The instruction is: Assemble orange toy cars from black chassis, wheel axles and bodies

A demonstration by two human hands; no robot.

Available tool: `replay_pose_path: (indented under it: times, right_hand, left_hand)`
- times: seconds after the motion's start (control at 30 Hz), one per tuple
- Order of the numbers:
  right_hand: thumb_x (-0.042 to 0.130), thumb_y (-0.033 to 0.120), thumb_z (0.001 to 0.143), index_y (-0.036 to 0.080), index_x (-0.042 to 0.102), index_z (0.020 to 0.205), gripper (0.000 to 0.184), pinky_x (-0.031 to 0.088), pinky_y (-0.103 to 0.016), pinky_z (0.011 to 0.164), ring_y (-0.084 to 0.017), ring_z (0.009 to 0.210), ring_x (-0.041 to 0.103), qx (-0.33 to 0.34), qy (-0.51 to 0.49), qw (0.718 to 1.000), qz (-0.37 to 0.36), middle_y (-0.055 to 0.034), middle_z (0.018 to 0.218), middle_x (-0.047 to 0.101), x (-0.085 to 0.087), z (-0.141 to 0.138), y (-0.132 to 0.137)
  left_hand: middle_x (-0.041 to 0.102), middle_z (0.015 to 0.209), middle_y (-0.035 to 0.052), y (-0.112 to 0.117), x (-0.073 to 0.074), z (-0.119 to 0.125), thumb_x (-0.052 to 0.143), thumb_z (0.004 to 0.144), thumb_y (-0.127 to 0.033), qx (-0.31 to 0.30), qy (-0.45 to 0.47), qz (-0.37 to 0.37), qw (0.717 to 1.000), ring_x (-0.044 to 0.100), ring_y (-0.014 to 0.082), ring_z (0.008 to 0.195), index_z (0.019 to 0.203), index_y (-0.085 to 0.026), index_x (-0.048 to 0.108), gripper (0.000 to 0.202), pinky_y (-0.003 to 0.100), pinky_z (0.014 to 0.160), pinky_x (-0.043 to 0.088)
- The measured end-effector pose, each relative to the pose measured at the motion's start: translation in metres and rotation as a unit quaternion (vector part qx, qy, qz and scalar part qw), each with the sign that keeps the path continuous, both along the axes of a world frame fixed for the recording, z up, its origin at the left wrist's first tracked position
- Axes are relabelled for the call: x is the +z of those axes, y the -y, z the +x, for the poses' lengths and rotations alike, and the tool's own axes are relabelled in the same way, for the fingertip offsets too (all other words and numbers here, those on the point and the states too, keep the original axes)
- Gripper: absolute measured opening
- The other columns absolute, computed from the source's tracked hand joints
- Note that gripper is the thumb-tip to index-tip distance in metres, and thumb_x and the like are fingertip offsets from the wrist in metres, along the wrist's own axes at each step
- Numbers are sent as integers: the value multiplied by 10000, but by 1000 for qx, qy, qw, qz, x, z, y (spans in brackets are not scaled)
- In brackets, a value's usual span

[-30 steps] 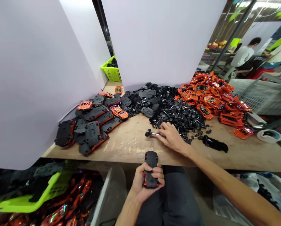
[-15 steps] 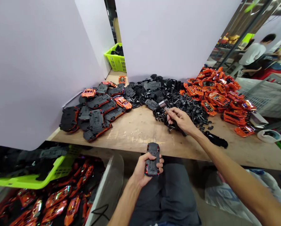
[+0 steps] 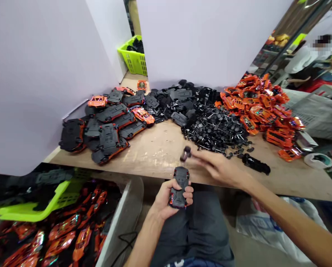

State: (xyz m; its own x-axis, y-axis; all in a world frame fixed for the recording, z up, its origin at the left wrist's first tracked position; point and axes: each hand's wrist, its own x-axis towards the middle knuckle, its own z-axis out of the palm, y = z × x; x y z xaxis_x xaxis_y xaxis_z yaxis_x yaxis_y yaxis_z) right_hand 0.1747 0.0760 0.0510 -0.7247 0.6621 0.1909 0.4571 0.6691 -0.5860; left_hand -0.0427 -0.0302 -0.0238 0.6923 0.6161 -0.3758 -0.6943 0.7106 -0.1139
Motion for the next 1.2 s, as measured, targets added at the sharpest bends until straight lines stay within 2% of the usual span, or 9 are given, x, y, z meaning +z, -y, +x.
replay_pose_path:
  times: [0.07, 0.23, 0.33, 0.47, 0.6, 0.73, 0.87, 0.97, 1.2]
  right_hand:
    - [486, 129, 1029, 256, 527, 1534, 523, 600, -336, 900, -219, 1071, 740, 56, 18, 998, 16, -110, 1337, 723, -5, 2, 16]
    - [508, 37, 966, 311, 602, 1466, 578, 614, -298, 835, -199, 984, 753, -45, -94, 991, 84, -76, 1217, 760, -20, -5, 38]
    - [482, 1, 919, 308, 614, 1464, 639, 605, -251, 724, -171, 850, 755, -9, -35, 997, 67, -57, 1108, 777, -25, -9, 42]
    - [488, 25, 927, 280, 659, 1418, 579, 621, -303, 812, -198, 926, 748, -94, -58, 992, 57, -66, 1103, 775, -25, -2, 45]
    - [472, -4, 884, 291, 663, 1420, 641, 613, -278, 746, -171, 821, 736, -17, -14, 999, 39, -45, 1034, 778, -20, 5, 40]
    - [512, 41, 924, 290, 702, 1367, 543, 610, -347, 886, -215, 997, 743, -108, -110, 987, 49, -55, 1130, 784, -25, -7, 26]
    - [511, 22, 898, 274, 684, 1396, 583, 604, -295, 808, -188, 881, 747, -37, -54, 998, 24, -46, 1039, 796, -38, -15, 19]
    - [492, 17, 912, 274, 672, 1409, 588, 600, -334, 917, -208, 1036, 746, -93, -82, 992, 33, -61, 1177, 781, -41, -4, 23]
    - [535, 149, 1018, 238, 687, 1369, 392, 609, -366, 933, -233, 1061, 747, -98, -39, 994, 15, -88, 1205, 775, -41, 15, 25]
  left_hand:
    - [475, 812, 39, -1, 0, -1, 594, 663, -96, -5, 9, -6, 1000, 470, 112, 653, 991, -51, 612, 331, 234, 641, 451]
    - [477, 821, 41, -4, 1, -3, 588, 651, -89, -9, 22, -21, 1000, 470, 121, 661, 999, -73, 591, 348, 237, 643, 458]
    - [467, 818, 38, -5, 2, -4, 589, 649, -92, -16, 28, -24, 999, 471, 118, 657, 987, -71, 589, 339, 233, 639, 455]
    - [471, 828, 41, -5, 4, -4, 593, 655, -88, -11, 33, -26, 999, 483, 114, 658, 991, -64, 591, 337, 233, 643, 458]
    - [469, 825, 38, -6, 5, -3, 593, 645, -88, -14, 32, -37, 999, 482, 117, 654, 977, -77, 583, 332, 236, 629, 458]
    - [458, 820, 32, -6, 7, -1, 594, 649, -89, -8, 28, -48, 998, 493, 116, 658, 978, -75, 583, 329, 236, 636, 465]
    - [458, 819, 31, -7, 11, -2, 589, 661, -84, -3, 22, -57, 998, 493, 112, 659, 974, -76, 578, 313, 231, 635, 464]
    - [460, 812, 28, -7, 13, -2, 588, 661, -83, -7, 18, -61, 998, 494, 110, 654, 980, -73, 577, 319, 234, 631, 466]
    - [542, 813, 50, -3, 15, 4, 630, 672, -103, 7, -31, -40, 999, 544, 111, 667, 952, -83, 613, 281, 226, 643, 494]
